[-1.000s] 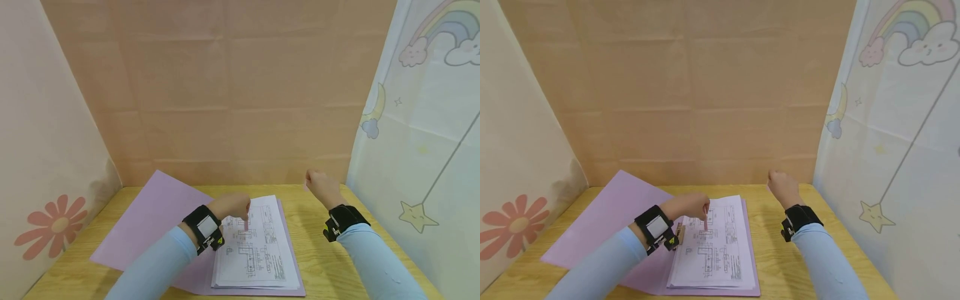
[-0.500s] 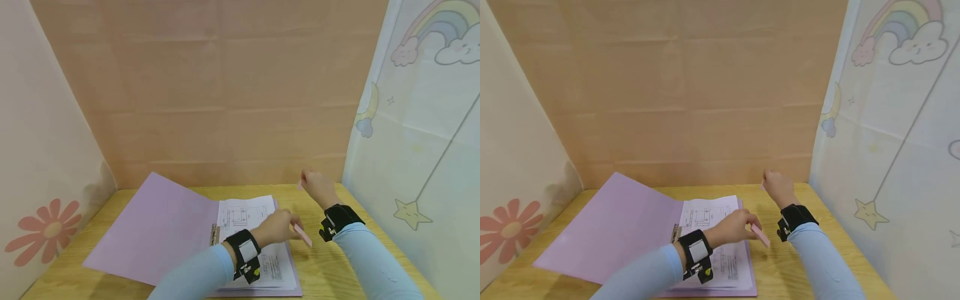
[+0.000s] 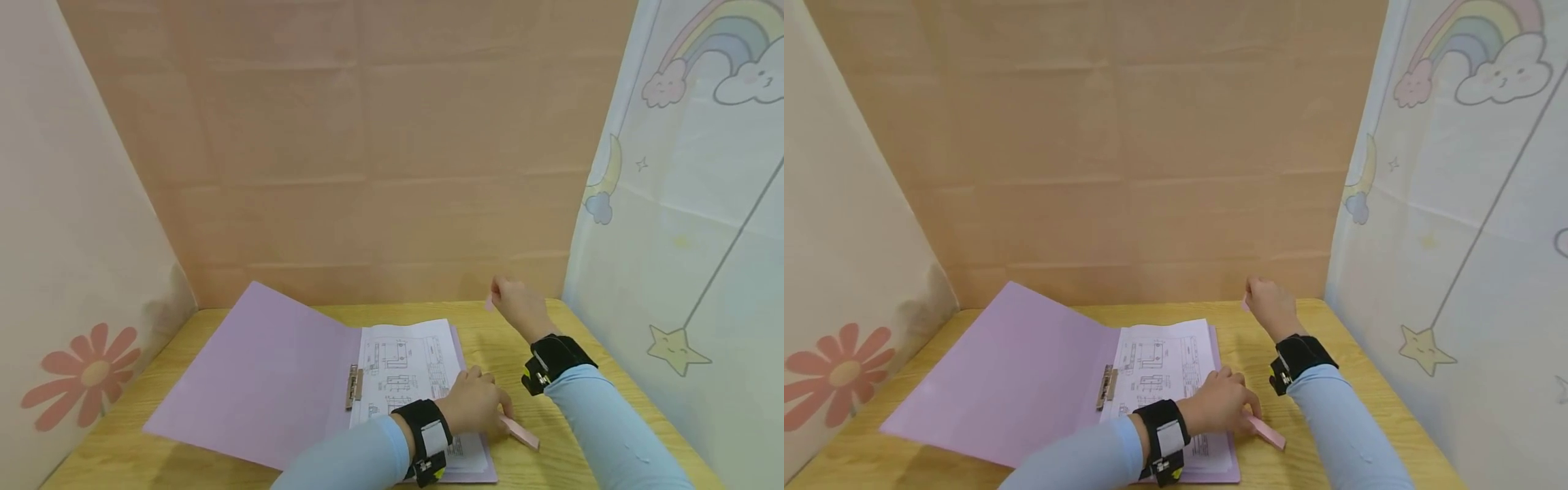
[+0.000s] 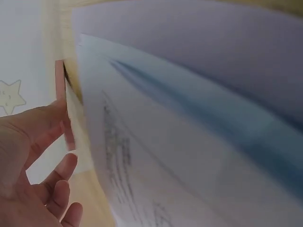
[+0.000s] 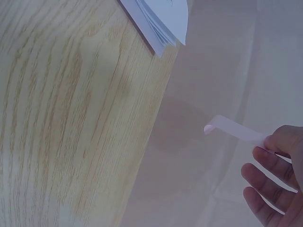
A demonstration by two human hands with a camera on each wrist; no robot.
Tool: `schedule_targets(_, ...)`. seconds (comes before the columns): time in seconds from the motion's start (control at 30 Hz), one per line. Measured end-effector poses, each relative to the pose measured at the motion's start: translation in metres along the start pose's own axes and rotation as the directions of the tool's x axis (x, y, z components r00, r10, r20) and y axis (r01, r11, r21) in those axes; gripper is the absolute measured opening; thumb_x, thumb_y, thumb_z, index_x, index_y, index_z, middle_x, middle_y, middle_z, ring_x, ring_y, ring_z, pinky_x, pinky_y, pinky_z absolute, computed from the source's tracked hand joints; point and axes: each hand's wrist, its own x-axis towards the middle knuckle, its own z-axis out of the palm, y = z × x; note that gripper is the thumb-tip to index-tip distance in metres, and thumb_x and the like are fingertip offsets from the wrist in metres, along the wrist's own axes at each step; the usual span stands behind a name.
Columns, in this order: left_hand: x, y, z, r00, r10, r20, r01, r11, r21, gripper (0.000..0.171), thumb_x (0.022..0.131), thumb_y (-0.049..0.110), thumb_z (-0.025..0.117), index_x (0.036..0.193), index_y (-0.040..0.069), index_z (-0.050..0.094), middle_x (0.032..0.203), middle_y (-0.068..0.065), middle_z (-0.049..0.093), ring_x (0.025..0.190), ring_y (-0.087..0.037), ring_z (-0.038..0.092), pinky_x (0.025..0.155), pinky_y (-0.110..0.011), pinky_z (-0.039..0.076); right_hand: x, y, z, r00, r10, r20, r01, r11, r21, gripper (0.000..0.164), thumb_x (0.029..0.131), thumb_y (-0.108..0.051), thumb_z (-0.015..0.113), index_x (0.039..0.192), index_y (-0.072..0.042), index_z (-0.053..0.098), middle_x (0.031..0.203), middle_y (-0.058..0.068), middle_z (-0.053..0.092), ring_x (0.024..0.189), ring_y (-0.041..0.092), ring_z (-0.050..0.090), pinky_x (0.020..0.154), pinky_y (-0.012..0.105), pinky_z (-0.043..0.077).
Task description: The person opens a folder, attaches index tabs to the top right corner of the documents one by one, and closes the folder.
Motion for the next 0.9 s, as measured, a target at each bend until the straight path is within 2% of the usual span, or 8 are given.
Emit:
schedule_targets(0.13, -0.002, -0.005, 0.0, 1.0, -0.008, 0.001, 0.008, 1.0, -0.022, 0.026, 0.08, 0.046, 0.075, 0.105, 0.045, 0.069, 0.1, 0.015, 0.058, 0.089, -0.005, 0.042, 0.074, -0.026, 0.032, 0.001, -0.003, 0.0, 1.0, 0.004, 0.004, -0.004, 1.0, 0.003, 0.009, 0.089, -0.002, 0.061, 0.082, -0.004, 0.056, 0.065, 0.006, 0.052, 0.048, 0.016, 0.042, 0.042, 0.029, 0.036)
schedule_targets(0.27, -0.006, -0.025, -0.019, 0.999, -0.02, -0.031, 0.02, 1.0, -0.001, 0.027, 0.082, 0.041, 0.074, 0.109, 0.037, 0.069, 0.104, 0.011, 0.061, 0.091, -0.007, 0.05, 0.074, -0.026, 0.04, 0.001, -0.003, -0.001, 1.0, 0.017, 0.023, -0.017, 1.0, 0.006, 0.01, 0.089, -0.002, 0.061, 0.082, -0.005, 0.055, 0.066, 0.006, 0.054, 0.049, 0.016, 0.043, 0.042, 0.029, 0.036)
schedule_targets(0.37, -0.008, -0.052, -0.045, 0.996, -0.049, -0.081, 0.049, 0.999, -0.01, 0.021, 0.086, 0.03, 0.072, 0.107, 0.026, 0.072, 0.102, 0.005, 0.066, 0.088, -0.009, 0.058, 0.071, -0.025, 0.045, 0.002, -0.003, -0.001, 1.0, 0.015, 0.019, -0.015, 1.0, 0.01, 0.01, 0.088, -0.002, 0.062, 0.081, -0.005, 0.055, 0.068, 0.007, 0.054, 0.05, 0.017, 0.044, 0.043, 0.03, 0.037)
schedule_targets(0.43, -0.01, -0.072, -0.063, 0.989, -0.097, -0.112, 0.091, 0.994, -0.052, 0.019, 0.088, 0.024, 0.07, 0.106, 0.02, 0.072, 0.102, 0.002, 0.068, 0.086, -0.01, 0.061, 0.07, -0.024, 0.047, 0.003, -0.003, -0.001, 1.0, 0.008, 0.01, -0.008, 1.0, 0.01, 0.01, 0.087, -0.001, 0.063, 0.08, -0.005, 0.056, 0.068, 0.007, 0.055, 0.051, 0.017, 0.045, 0.043, 0.031, 0.038)
schedule_targets(0.6, -0.027, -0.124, -0.096, 0.953, -0.266, -0.146, 0.228, 0.945, -0.235, 0.016, 0.09, 0.013, 0.064, 0.106, 0.012, 0.069, 0.099, -0.004, 0.065, 0.081, -0.015, 0.058, 0.068, -0.027, 0.048, 0.004, -0.004, 0.001, 1.0, -0.007, 0.003, 0.007, 1.0, -0.003, 0.011, 0.086, -0.002, 0.064, 0.079, -0.005, 0.056, 0.066, 0.006, 0.054, 0.049, 0.016, 0.044, 0.042, 0.03, 0.036)
schedule_targets(0.73, -0.046, -0.159, -0.103, 0.928, -0.34, -0.151, 0.289, 0.914, -0.286, 0.013, 0.087, 0.004, 0.064, 0.099, 0.006, 0.069, 0.091, -0.005, 0.063, 0.076, -0.017, 0.056, 0.064, -0.027, 0.047, 0.004, -0.005, 0.003, 1.0, -0.008, 0.019, 0.008, 1.0, 0.004, 0.011, 0.086, -0.003, 0.064, 0.079, -0.005, 0.056, 0.065, 0.005, 0.054, 0.049, 0.016, 0.043, 0.042, 0.029, 0.035)
schedule_targets(0.8, -0.056, -0.172, -0.102, 0.92, -0.369, -0.136, 0.326, 0.909, -0.26, 0.009, 0.086, 0.004, 0.066, 0.093, 0.006, 0.07, 0.088, -0.004, 0.064, 0.074, -0.017, 0.056, 0.063, -0.028, 0.046, 0.004, -0.006, 0.003, 0.999, -0.004, 0.031, 0.004, 1.0, 0.007, 0.011, 0.086, -0.003, 0.064, 0.079, -0.005, 0.056, 0.066, 0.006, 0.054, 0.05, 0.016, 0.044, 0.042, 0.029, 0.036)
schedule_targets(0.9, -0.067, -0.185, -0.092, 0.908, -0.414, -0.069, 0.393, 0.896, -0.207, 0.003, 0.085, 0.008, 0.069, 0.086, 0.01, 0.068, 0.084, -0.002, 0.062, 0.072, -0.017, 0.054, 0.062, -0.028, 0.042, 0.005, -0.005, 0.004, 0.999, 0.003, 0.052, -0.003, 1.0, 0.004, 0.011, 0.087, -0.004, 0.064, 0.08, -0.005, 0.056, 0.066, 0.006, 0.055, 0.05, 0.016, 0.044, 0.042, 0.03, 0.036)
